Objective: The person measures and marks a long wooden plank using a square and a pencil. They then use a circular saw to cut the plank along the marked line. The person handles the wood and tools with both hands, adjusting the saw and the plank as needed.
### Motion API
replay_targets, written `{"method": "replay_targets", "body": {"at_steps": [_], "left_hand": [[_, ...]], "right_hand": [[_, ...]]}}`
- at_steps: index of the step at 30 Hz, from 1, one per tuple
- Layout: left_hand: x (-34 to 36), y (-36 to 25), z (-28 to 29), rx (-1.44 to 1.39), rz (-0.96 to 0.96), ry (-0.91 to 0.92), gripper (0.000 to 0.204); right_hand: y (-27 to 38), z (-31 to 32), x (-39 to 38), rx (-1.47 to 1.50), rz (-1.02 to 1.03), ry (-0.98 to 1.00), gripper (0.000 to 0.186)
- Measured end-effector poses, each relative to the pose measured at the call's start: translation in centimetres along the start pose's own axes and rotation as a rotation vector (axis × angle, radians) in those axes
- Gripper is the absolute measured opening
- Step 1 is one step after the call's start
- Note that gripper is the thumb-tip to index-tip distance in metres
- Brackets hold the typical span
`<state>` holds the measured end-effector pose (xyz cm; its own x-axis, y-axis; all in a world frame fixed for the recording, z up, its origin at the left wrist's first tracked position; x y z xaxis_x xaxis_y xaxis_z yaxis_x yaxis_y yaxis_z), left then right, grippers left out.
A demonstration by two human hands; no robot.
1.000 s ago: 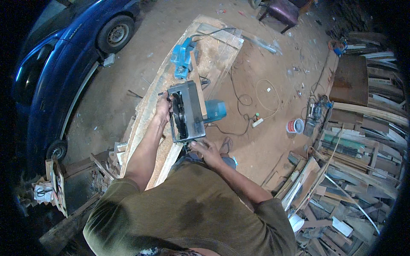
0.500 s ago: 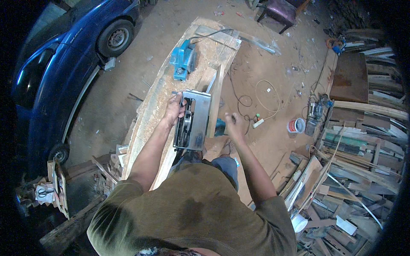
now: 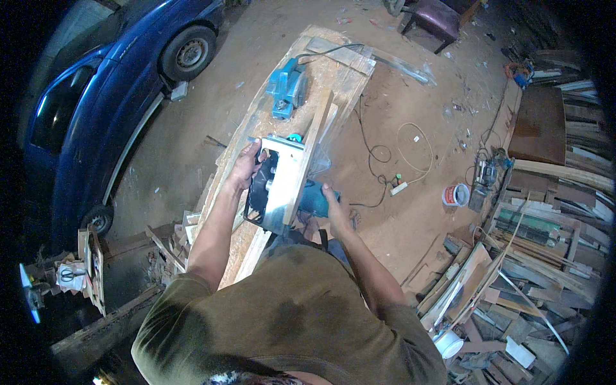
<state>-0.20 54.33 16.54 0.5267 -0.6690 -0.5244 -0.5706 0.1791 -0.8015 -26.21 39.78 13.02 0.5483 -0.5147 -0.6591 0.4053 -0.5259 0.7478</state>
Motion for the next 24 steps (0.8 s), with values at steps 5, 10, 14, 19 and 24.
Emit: {"method": "replay_targets", "body": {"at_steps": [5, 10, 14, 19, 24], "left_hand": [[-0.1, 0.7, 0.5, 0.005, 0.019, 0.005, 0.034], [-0.4, 1.0, 0.0, -0.057, 0.021, 0.066, 0.032], [-0.2, 1.1, -1.2, -0.094, 0.057, 0.131, 0.031], [-0.6, 1.6, -1.5, -0.001, -0.022, 0.027, 0.033], [-3.4, 2.6, -2.6, 0.556, -0.37, -0.251, 0.045]], "right_hand": [[-5.6, 0.3, 1.2, -0.063, 0.045, -0.068, 0.076], [-3.0, 2.3, 2.8, -0.295, -0.028, 0.133, 0.059], [0.4, 1.3, 7.8, -0.349, 0.164, 0.261, 0.051], [2.0, -2.0, 8.2, 0.321, -0.099, 0.485, 0.034], [-2.6, -2.1, 9.3, 0.592, -0.22, 0.562, 0.03]]}}
Point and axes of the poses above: each hand's wrist, its own x-axis towards the middle knuckle, its own z-axis out of the back of the hand, y = z × x, the point moved 5 cm from there along x, towards the middle knuckle, and after that the axes turned 2 degrees about -z, right-handed, at the moved point
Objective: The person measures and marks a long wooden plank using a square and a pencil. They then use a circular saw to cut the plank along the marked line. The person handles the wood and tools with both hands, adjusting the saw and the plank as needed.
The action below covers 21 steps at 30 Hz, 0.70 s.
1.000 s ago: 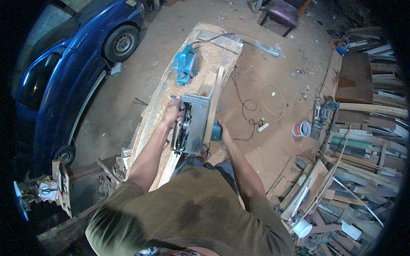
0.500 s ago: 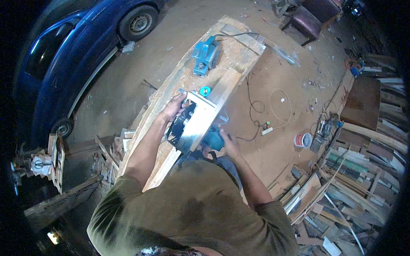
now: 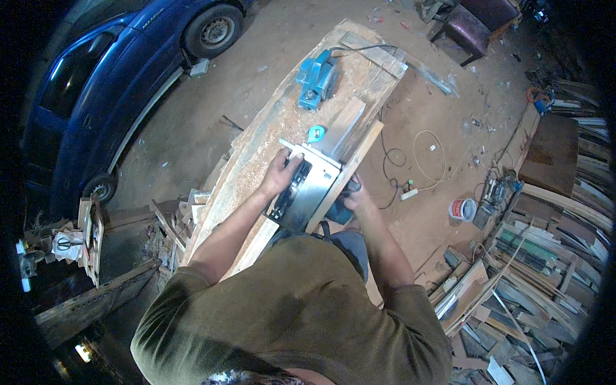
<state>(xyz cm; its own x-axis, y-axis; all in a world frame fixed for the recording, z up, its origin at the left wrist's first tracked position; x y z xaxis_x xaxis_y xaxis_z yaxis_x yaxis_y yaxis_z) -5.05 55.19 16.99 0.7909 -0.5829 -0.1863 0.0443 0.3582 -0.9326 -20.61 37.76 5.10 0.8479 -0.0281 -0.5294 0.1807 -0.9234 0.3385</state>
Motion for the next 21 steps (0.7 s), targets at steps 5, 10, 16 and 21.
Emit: {"method": "replay_targets", "body": {"at_steps": [5, 10, 16, 21], "left_hand": [[-3.1, -0.5, 0.5, 0.146, 0.071, 0.036, 0.062], [-5.8, 0.6, 1.4, 0.207, 0.033, 0.035, 0.07], [-9.4, 3.8, 3.3, 0.082, 0.134, 0.175, 0.078], [-10.0, 4.2, 7.6, 0.002, 0.303, 0.381, 0.088]], "right_hand": [[-2.4, 1.3, -1.1, 0.127, -0.063, 0.098, 0.055], [-2.3, 1.1, -1.0, 0.155, -0.023, 0.037, 0.039], [-2.0, -0.8, -1.6, 0.146, -0.023, 0.07, 0.032], [-2.2, -0.6, -1.7, 0.129, 0.006, 0.131, 0.034]]}}
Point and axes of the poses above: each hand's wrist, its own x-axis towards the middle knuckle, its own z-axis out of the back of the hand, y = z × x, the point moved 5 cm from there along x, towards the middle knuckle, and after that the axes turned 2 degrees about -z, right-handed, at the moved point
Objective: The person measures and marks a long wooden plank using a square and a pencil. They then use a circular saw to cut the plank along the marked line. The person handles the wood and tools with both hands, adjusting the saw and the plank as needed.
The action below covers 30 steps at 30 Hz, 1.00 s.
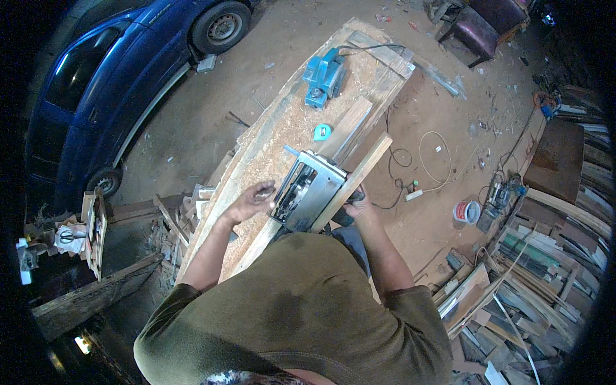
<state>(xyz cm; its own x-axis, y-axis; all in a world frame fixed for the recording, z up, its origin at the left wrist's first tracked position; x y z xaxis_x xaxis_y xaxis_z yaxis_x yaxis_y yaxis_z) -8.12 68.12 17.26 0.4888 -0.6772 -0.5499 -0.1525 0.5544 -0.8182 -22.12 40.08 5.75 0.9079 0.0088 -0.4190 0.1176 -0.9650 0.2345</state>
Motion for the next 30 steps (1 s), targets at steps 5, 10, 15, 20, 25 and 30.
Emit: {"method": "replay_targets", "body": {"at_steps": [5, 10, 15, 20, 25, 30], "left_hand": [[5.3, -5.9, 0.3, -0.278, -0.153, -0.198, 0.06], [10.1, -5.0, -0.3, -0.583, -0.021, -0.284, 0.055], [10.8, -4.5, 1.7, -0.676, -0.021, -0.141, 0.056], [11.2, -4.3, 2.1, -0.699, 0.008, -0.121, 0.055], [11.6, -5.2, 1.8, -0.713, 0.011, -0.13, 0.054], [11.6, -5.0, 2.2, -0.671, 0.008, -0.153, 0.057]], "right_hand": [[-0.4, -1.0, -0.1, -0.041, -0.002, -0.096, 0.035], [-1.0, -6.7, -0.5, -0.181, 0.018, -0.143, 0.039], [-0.1, -8.2, -0.3, -0.739, 0.037, -0.147, 0.029], [3.6, -13.5, 0.5, -1.713, 0.154, 0.284, 0.029], [5.0, -14.3, 1.6, -2.086, 0.335, 0.278, 0.035], [4.2, -5.7, 5.1, -2.06, 0.649, 0.203, 0.035]]}}
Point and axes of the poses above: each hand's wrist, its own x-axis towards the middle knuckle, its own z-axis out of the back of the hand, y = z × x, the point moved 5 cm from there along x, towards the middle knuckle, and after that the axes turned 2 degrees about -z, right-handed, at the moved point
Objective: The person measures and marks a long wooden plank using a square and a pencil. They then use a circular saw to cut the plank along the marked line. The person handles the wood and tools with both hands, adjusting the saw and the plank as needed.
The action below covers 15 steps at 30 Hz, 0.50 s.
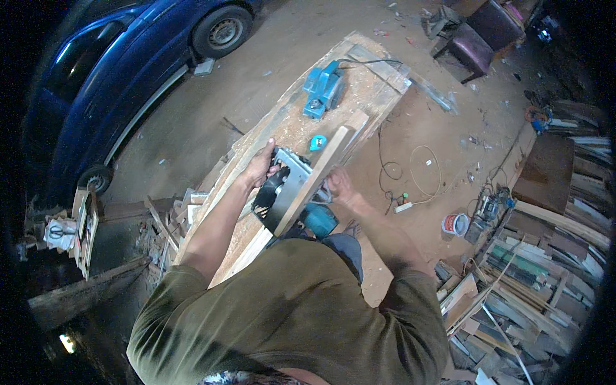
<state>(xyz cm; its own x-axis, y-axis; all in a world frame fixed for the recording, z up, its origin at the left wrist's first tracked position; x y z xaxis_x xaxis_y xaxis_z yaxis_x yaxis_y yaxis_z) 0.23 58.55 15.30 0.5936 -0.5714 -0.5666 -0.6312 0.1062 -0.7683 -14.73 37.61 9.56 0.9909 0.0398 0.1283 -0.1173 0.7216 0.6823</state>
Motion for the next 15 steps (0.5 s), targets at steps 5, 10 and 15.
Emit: {"method": "replay_targets", "body": {"at_steps": [5, 10, 15], "left_hand": [[0.4, 0.1, 0.6, 0.079, -0.006, 0.021, 0.054], [0.0, 0.6, 1.8, 0.094, 0.005, -0.021, 0.054], [0.9, 1.7, 3.1, 0.08, 0.067, -0.046, 0.058]], "right_hand": [[3.4, 0.1, 0.3, 0.155, 0.052, -0.23, 0.023], [6.8, 0.4, 0.6, 0.271, -0.05, -0.29, 0.027], [6.6, -0.1, 2.1, 0.417, -0.121, 0.201, 0.026]]}}
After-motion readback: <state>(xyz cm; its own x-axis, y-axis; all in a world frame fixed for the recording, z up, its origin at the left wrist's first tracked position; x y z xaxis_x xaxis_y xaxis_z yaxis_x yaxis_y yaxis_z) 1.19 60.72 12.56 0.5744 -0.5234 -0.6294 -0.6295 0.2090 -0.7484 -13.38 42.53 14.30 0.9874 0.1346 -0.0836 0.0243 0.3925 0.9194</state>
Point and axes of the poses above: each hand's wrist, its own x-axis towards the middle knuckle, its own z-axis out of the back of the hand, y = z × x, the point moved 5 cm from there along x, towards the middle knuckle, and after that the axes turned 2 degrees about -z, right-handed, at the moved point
